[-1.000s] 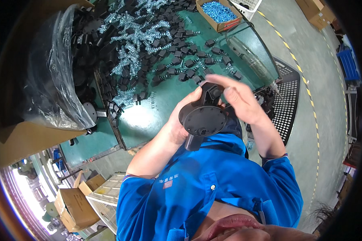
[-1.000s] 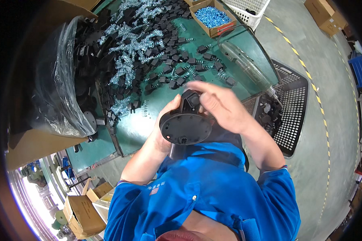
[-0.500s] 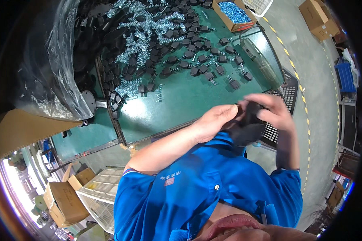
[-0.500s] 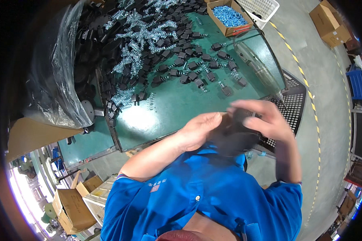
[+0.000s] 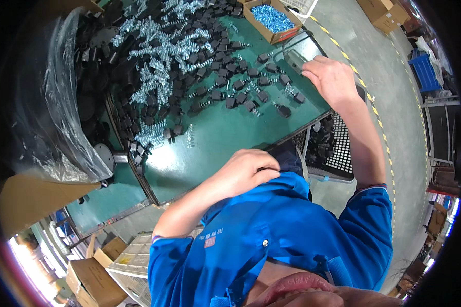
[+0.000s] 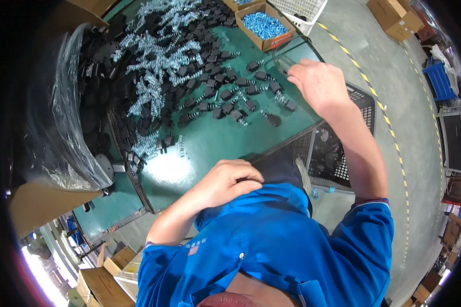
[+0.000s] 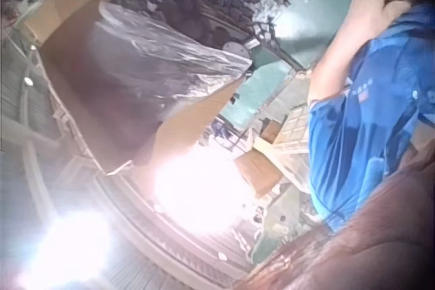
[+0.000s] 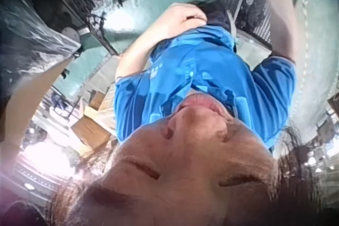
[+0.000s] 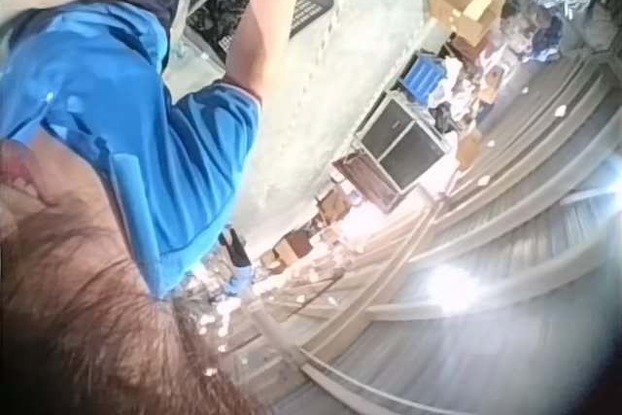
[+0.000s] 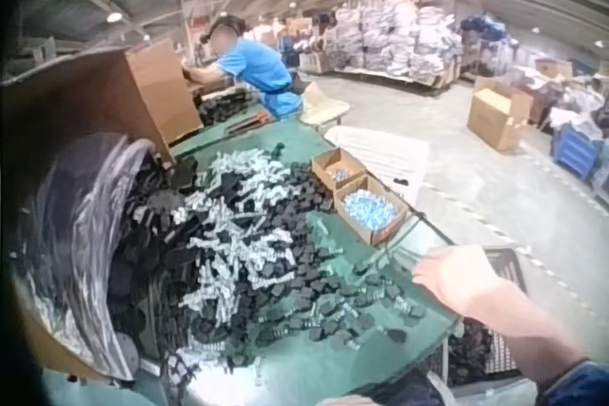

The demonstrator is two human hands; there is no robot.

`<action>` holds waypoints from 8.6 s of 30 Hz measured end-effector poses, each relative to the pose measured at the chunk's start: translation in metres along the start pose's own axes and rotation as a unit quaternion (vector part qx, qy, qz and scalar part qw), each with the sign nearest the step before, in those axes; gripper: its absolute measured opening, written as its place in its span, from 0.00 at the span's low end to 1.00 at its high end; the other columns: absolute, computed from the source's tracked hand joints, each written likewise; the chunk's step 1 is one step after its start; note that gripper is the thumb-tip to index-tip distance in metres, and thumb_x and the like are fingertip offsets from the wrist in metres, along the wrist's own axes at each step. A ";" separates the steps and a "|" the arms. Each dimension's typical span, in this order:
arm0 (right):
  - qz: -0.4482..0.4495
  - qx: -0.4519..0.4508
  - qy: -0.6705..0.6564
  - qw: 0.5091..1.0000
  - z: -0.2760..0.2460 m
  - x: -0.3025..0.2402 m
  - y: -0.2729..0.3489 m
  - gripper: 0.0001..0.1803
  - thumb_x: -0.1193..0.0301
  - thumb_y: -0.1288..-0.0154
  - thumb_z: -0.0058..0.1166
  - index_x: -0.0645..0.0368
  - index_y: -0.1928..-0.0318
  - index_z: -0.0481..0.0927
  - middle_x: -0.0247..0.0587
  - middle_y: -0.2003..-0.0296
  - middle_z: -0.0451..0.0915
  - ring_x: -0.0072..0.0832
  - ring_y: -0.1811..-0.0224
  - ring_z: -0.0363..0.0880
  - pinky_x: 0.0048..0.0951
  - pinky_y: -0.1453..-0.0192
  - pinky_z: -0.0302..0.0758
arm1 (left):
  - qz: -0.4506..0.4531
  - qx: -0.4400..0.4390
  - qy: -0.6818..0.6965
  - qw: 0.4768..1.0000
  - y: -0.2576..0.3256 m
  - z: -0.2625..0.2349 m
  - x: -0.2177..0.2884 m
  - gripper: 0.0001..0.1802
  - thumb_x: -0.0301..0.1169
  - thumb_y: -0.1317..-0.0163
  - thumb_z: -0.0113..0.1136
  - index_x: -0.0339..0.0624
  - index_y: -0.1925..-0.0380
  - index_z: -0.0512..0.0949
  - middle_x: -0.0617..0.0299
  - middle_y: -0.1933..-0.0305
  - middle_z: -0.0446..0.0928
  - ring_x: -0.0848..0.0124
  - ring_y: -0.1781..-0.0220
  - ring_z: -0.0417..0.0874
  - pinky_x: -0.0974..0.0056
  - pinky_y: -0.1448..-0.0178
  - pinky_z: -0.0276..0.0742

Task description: The person assembles small metal springs into black plastic housings on a green workbench. They pick up a spring and a housing, insert the spring, and then use a handheld tool to secure the assembly before placing it in a basket.

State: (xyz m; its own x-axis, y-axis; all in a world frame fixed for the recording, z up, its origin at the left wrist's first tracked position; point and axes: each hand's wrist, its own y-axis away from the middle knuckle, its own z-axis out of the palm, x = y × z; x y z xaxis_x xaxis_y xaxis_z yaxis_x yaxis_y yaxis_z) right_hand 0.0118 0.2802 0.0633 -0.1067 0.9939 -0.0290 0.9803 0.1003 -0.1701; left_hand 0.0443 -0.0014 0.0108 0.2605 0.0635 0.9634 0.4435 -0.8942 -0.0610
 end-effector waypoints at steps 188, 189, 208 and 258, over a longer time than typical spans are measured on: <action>-0.238 0.015 -0.349 0.907 0.051 -0.184 -0.072 0.11 0.73 0.36 0.58 0.60 0.53 0.82 0.45 0.54 0.82 0.42 0.54 0.83 0.35 0.51 0.79 | -0.368 0.285 -0.760 0.454 0.513 -0.271 -0.081 0.17 0.31 0.36 0.58 0.49 0.47 0.78 0.54 0.46 0.78 0.51 0.43 0.77 0.52 0.40 0.74; -0.273 0.009 -0.330 0.904 0.057 -0.184 -0.063 0.10 0.74 0.38 0.58 0.59 0.55 0.82 0.43 0.56 0.82 0.40 0.58 0.83 0.35 0.55 0.79 | -0.362 0.347 -0.750 0.431 0.514 -0.252 -0.064 0.17 0.30 0.38 0.61 0.50 0.48 0.78 0.55 0.48 0.78 0.51 0.44 0.77 0.52 0.41 0.75; -0.312 0.054 -0.184 0.930 0.079 -0.178 -0.012 0.08 0.75 0.47 0.58 0.57 0.64 0.77 0.39 0.64 0.76 0.35 0.59 0.77 0.34 0.60 0.75 | -0.095 0.057 -0.608 0.786 0.108 -0.084 0.042 0.10 0.33 0.51 0.64 0.44 0.69 0.76 0.60 0.70 0.71 0.63 0.67 0.79 0.60 0.62 0.76; -0.348 0.086 -0.158 0.920 0.097 -0.234 -0.043 0.11 0.74 0.49 0.56 0.59 0.62 0.77 0.43 0.62 0.76 0.37 0.61 0.78 0.35 0.61 0.76 | -0.085 0.418 -0.009 0.905 0.134 -0.036 -0.007 0.12 0.22 0.45 0.70 0.35 0.61 0.79 0.60 0.65 0.79 0.75 0.65 0.80 0.70 0.59 0.77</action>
State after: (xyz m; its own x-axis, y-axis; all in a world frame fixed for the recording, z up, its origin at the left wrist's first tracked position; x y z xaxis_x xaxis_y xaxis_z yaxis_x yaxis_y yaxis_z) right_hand -0.0216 0.0388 -0.0178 -0.7689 0.6251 -0.1343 0.6178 0.6724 -0.4076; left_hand 0.0711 -0.1379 0.0048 0.1380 0.1836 0.9733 0.9698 -0.2244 -0.0951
